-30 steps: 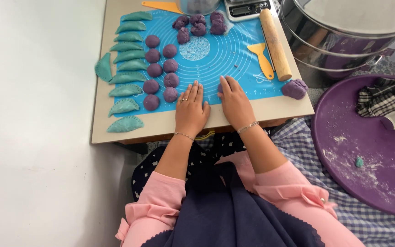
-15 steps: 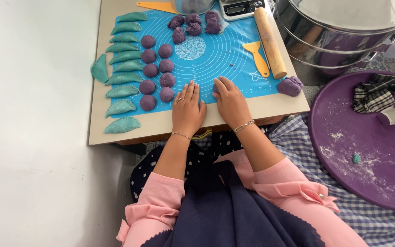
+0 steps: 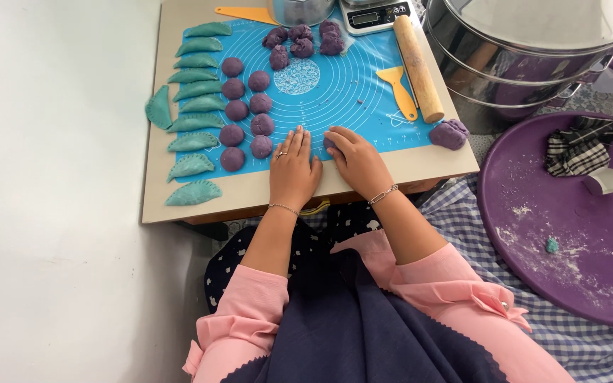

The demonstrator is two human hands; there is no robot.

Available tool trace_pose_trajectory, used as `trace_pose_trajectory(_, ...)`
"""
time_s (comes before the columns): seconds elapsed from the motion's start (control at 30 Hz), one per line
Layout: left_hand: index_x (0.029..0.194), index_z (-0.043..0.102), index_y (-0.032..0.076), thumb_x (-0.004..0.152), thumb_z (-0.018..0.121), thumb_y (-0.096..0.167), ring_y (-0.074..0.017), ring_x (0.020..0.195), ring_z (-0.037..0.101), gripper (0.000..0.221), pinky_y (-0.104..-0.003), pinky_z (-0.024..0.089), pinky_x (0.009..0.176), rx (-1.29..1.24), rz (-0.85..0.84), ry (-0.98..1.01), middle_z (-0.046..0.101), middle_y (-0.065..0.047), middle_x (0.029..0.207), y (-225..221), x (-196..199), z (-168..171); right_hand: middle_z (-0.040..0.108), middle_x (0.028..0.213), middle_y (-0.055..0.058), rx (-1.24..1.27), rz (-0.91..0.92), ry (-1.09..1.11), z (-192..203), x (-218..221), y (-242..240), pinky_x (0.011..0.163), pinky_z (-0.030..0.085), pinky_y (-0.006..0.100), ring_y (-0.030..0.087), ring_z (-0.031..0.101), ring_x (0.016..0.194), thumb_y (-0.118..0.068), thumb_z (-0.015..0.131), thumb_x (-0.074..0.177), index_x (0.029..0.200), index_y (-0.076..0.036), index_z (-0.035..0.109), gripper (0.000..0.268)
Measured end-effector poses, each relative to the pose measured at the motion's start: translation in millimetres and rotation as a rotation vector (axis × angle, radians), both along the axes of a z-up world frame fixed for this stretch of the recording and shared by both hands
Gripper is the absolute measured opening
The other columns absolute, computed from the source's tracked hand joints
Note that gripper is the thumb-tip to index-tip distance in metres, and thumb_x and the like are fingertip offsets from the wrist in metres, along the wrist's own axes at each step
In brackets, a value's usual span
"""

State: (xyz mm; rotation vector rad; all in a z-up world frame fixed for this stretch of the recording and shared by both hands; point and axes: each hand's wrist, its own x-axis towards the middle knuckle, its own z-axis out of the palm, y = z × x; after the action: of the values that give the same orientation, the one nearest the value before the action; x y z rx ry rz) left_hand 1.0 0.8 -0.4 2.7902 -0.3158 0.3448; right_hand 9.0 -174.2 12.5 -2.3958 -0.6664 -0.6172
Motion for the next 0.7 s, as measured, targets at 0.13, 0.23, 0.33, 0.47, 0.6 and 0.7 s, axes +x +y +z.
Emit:
trace_pose_trajectory(0.13,0.153,0.045,0.012,0.096,0.043,0.035,-0.0261,0.151,0.035,0.061,-0.048,0.025,0.122,-0.013,0.005,-0.002,0.040,-0.008,0.162,0.1,1.6,-4.2,0.065,0.130,0.011,0.012,-0.016,0.009,-3.5,0.0,0.1,0.100,0.054,0.040,0.031,0.066,0.118,-0.023,0.063,0.103,0.129,-0.010,0.066,0.030)
trace_pose_trajectory(0.23,0.152,0.046,0.012,0.096,0.044,0.035,-0.0264,0.150,0.036,0.061,-0.048,0.026,0.121,-0.014,0.007,-0.011,0.041,-0.009,0.161,-0.3,5.2,-3.7,0.065,0.130,0.011,0.012,-0.015,0.012,0.5,0.5,-0.4,0.099,0.055,0.040,0.031,0.066,0.119,-0.023,0.062,0.103,0.130,-0.011,0.065,0.030)
trace_pose_trajectory(0.33,0.151,0.047,0.013,0.095,0.043,0.036,-0.0259,0.150,0.036,0.061,-0.048,0.027,0.121,-0.020,0.008,-0.011,0.042,-0.008,0.161,-1.3,5.8,-5.1,0.066,0.129,0.011,0.017,-0.016,0.034,3.6,-2.7,-0.7,0.099,0.054,0.039,0.030,0.066,0.119,-0.023,0.062,0.104,0.131,-0.011,0.066,0.030)
trace_pose_trajectory(0.47,0.150,0.049,0.011,0.094,0.045,0.033,-0.0274,0.148,0.038,0.060,-0.049,0.028,0.120,-0.023,0.003,-0.026,0.044,-0.010,0.159,-0.7,6.7,-3.6,0.066,0.129,0.013,0.032,-0.007,0.046,7.1,-3.5,0.3,0.100,0.054,0.041,0.032,0.065,0.120,-0.021,0.062,0.104,0.130,-0.010,0.066,0.029)
trace_pose_trajectory(0.6,0.149,0.050,0.011,0.094,0.046,0.034,-0.0273,0.148,0.039,0.060,-0.049,0.028,0.120,-0.026,0.008,-0.028,0.045,-0.010,0.158,-1.7,6.9,-3.2,0.066,0.129,0.011,0.031,-0.022,0.052,7.1,-3.2,1.4,0.100,0.054,0.041,0.031,0.066,0.119,-0.021,0.062,0.103,0.130,-0.011,0.067,0.029)
trace_pose_trajectory(0.7,0.148,0.051,0.011,0.094,0.047,0.034,-0.0274,0.147,0.040,0.059,-0.049,0.029,0.120,-0.029,0.007,-0.039,0.046,-0.010,0.157,-1.9,6.9,-4.1,0.067,0.129,0.011,0.038,-0.021,0.060,9.9,-5.3,1.1,0.100,0.054,0.041,0.030,0.066,0.119,-0.021,0.063,0.103,0.130,-0.011,0.067,0.029)
